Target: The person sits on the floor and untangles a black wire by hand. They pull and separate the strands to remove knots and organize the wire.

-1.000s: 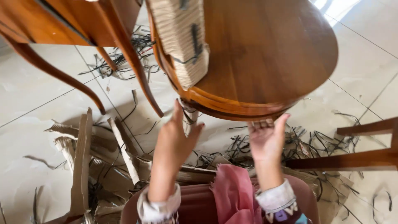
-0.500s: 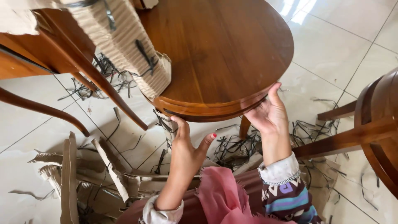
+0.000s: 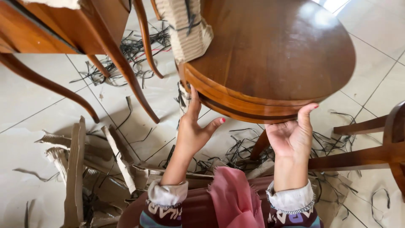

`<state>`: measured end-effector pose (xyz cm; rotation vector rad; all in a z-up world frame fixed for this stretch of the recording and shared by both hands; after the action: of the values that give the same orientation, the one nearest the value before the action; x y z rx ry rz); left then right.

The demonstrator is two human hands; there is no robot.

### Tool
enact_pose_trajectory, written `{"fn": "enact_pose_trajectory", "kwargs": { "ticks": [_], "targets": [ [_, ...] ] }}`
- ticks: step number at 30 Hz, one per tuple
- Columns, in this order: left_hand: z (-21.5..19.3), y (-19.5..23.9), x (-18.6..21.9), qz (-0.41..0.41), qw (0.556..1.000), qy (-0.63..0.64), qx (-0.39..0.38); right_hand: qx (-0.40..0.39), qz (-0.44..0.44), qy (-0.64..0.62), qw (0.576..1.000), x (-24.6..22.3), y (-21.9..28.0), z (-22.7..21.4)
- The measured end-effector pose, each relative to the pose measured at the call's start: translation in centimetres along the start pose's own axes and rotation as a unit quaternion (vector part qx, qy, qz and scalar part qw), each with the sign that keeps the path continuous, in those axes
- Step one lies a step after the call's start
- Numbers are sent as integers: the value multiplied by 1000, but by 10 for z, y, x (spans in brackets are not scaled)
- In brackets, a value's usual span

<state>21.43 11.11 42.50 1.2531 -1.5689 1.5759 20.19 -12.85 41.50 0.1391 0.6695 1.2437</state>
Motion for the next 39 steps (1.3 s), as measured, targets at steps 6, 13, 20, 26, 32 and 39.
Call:
{"fn": "enact_pose_trajectory", "kwargs": {
  "ticks": [6, 13, 20, 26, 32, 39],
  "targets": [
    [2, -13, -7, 23, 988, 146, 50, -11, -41, -14, 999, 17, 6, 12],
    [20, 18, 14, -30, 999, 11, 5, 5, -110, 33, 993, 53, 31, 34],
    [-10, 2, -15, -21, 997, -5, 71, 2, -61, 90, 994, 102, 39, 33],
    [-34, -14, -47, -6, 990, 55, 128, -3, -81, 49, 996, 138, 50, 54],
    [-40, -12, -54, -6, 991, 35, 132, 0, -79, 59, 995, 146, 47, 43],
    [-28, -18, -69, 9, 994, 77, 71, -45, -74, 100, 991, 134, 47, 35]
  ]
}}
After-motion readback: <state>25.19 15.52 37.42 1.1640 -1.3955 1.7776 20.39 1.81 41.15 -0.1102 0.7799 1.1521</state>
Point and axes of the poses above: each hand's wrist, its own y-axis away from the middle knuckle, its own z-axis out of the palm, x = y × z, the point moved 7 cm from there along -y, towards the middle knuckle, and after that the axes turned 6 degrees about x, right-handed, at the moved point
